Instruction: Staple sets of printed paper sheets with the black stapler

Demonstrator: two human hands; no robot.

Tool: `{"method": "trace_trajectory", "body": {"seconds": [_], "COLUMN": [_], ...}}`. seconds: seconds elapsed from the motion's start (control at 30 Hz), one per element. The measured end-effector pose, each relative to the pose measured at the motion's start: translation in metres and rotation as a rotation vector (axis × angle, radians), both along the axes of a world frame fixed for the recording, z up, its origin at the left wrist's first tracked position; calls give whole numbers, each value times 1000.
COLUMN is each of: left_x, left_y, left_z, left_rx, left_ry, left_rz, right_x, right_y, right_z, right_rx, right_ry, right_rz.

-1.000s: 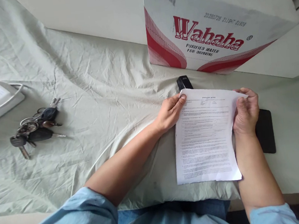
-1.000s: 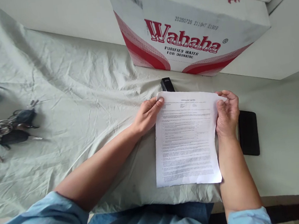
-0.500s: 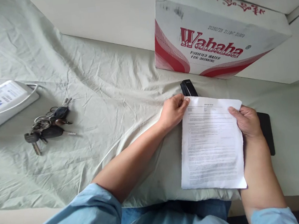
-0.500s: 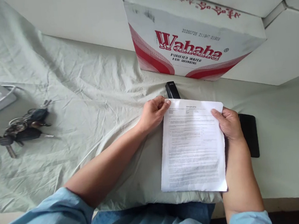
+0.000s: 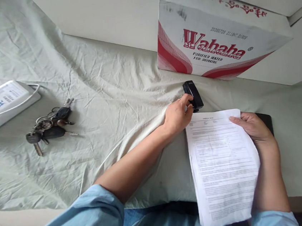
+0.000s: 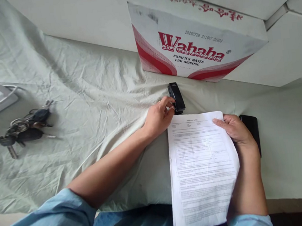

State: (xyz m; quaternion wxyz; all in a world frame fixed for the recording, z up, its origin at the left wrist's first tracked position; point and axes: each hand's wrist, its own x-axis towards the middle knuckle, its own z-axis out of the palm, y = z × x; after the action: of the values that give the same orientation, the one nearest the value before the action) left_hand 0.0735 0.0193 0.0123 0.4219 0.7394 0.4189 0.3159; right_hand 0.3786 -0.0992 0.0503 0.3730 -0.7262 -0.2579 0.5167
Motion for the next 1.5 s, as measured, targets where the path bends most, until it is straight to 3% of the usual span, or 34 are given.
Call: {"method": "trace_trajectory", "body": {"seconds": [0.1, 0.17, 0.4, 0.67, 1.03, 1.23, 1.5], "left_x": [-1, -1, -6, -5, -6, -3, -6], "left_y": [1, 3, 11, 11, 9, 8, 5], "left_z": [-3, -7, -10, -10, 22, 22, 28], "left_rx": [187, 227, 143, 177, 136, 123, 89], "left_ry": [14, 21, -27, 30, 370, 346, 264], "left_rz": [-7, -40, -159, -191, -130, -136, -155], "right_x": [1, 1, 1, 9, 8, 8, 3], "right_y": [0, 0, 2, 2, 3, 1, 3], "right_z": [-3, -4, 1, -13, -18, -20, -12], "right_rx": [26, 38, 40, 88, 132, 178, 127], "right_ry": [-34, -49, -71, -75, -84, -135, -152], "right_rz": [2, 24, 15, -71, -111, -46, -12]}}
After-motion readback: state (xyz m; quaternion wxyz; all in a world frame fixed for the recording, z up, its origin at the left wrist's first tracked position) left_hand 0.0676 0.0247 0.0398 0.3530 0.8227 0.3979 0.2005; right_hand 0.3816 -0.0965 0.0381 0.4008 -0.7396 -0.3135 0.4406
